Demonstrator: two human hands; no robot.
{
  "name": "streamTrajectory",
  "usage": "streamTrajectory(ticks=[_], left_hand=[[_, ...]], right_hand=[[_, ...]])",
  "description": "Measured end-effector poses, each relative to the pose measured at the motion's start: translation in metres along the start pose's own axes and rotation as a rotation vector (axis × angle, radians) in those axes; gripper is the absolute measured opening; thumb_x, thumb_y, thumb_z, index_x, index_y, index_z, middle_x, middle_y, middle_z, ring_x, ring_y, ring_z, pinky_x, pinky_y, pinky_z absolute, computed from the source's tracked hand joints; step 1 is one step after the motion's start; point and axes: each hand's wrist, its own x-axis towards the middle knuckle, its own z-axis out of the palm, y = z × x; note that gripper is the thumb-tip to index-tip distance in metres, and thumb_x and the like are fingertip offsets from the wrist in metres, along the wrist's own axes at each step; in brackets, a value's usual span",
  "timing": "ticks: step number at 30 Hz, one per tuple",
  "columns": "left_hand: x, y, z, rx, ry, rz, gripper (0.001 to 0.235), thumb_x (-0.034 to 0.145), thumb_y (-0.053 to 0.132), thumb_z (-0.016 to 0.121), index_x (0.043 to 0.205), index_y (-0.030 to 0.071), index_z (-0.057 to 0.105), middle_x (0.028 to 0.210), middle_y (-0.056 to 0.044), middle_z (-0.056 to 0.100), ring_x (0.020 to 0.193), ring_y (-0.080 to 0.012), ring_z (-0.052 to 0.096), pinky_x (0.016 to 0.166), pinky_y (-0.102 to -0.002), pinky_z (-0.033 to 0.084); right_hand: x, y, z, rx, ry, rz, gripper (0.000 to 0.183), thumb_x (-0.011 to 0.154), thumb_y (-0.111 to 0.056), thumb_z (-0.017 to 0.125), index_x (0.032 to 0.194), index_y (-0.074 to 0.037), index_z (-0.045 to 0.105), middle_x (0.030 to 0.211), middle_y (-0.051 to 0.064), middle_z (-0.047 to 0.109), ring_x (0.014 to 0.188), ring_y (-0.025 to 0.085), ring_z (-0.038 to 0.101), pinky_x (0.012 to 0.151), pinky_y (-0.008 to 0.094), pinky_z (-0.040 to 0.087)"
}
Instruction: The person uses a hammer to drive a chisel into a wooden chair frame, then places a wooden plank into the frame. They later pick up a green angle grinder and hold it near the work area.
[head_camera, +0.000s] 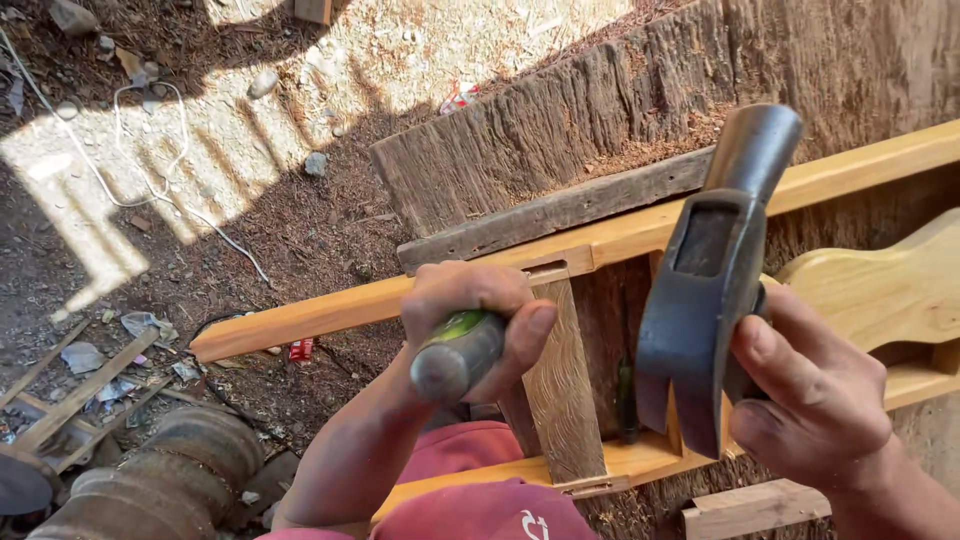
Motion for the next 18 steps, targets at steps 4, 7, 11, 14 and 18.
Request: streamTrajectory(ticks=[4, 7, 11, 14, 18], left_hand=[[-0.001, 0.005, 0.004, -0.019, -0.049, -0.004, 0.02, 0.091, 0.004, 0.065, 0.078, 0.007, 0.05, 0.063, -0.003, 0.049, 0.048, -0.0162, 0.042, 0.047, -0.028, 0.035], [-0.003, 0.007, 0.01, 0.032, -0.102, -0.003, 0.023, 0.093, 0.003, 0.064, 0.078, 0.008, 0.047, 0.064, -0.002, 0.049, 0.049, -0.0148, 0.041, 0.048, -0.028, 0.036], [-0.011, -0.002, 0.017, 0.091, -0.119, -0.036, 0.023, 0.093, 0.005, 0.067, 0.076, 0.01, 0.053, 0.064, -0.002, 0.051, 0.052, -0.0142, 0.043, 0.051, -0.029, 0.039], [-0.022, -0.019, 0.011, 0.007, -0.181, -0.059, 0.017, 0.087, 0.022, 0.071, 0.083, 0.011, 0.059, 0.076, 0.0, 0.059, 0.065, -0.0123, 0.05, 0.061, -0.029, 0.043], [-0.028, -0.036, -0.001, -0.062, -0.19, -0.071, 0.025, 0.082, 0.035, 0.074, 0.088, 0.014, 0.062, 0.084, 0.004, 0.064, 0.073, -0.0075, 0.054, 0.065, -0.028, 0.044]], right_hand=[[-0.014, -0.008, -0.01, 0.012, -0.065, 0.082, 0.063, 0.095, 0.019, 0.056, 0.151, -0.008, 0.045, 0.134, 0.034, 0.058, 0.088, 0.027, 0.057, 0.069, 0.029, 0.046], [-0.01, -0.015, -0.014, -0.032, -0.078, 0.013, 0.068, 0.096, 0.024, 0.055, 0.152, -0.013, 0.044, 0.098, 0.018, 0.05, 0.073, 0.023, 0.048, 0.062, 0.028, 0.038], [0.004, -0.034, -0.024, -0.077, -0.168, -0.017, 0.063, 0.093, 0.017, 0.057, 0.145, -0.017, 0.051, 0.112, 0.017, 0.055, 0.082, 0.026, 0.052, 0.071, 0.027, 0.047], [0.036, -0.075, -0.027, 0.048, -0.26, 0.556, 0.043, 0.08, -0.01, 0.075, 0.122, -0.017, 0.07, 0.091, 0.011, 0.064, 0.071, 0.019, 0.059, 0.063, 0.029, 0.052], [0.109, -0.135, -0.037, -0.111, -0.633, 1.521, 0.069, 0.049, -0.045, 0.098, 0.116, -0.045, 0.08, 0.091, -0.008, 0.08, 0.089, 0.003, 0.071, 0.084, 0.023, 0.054]])
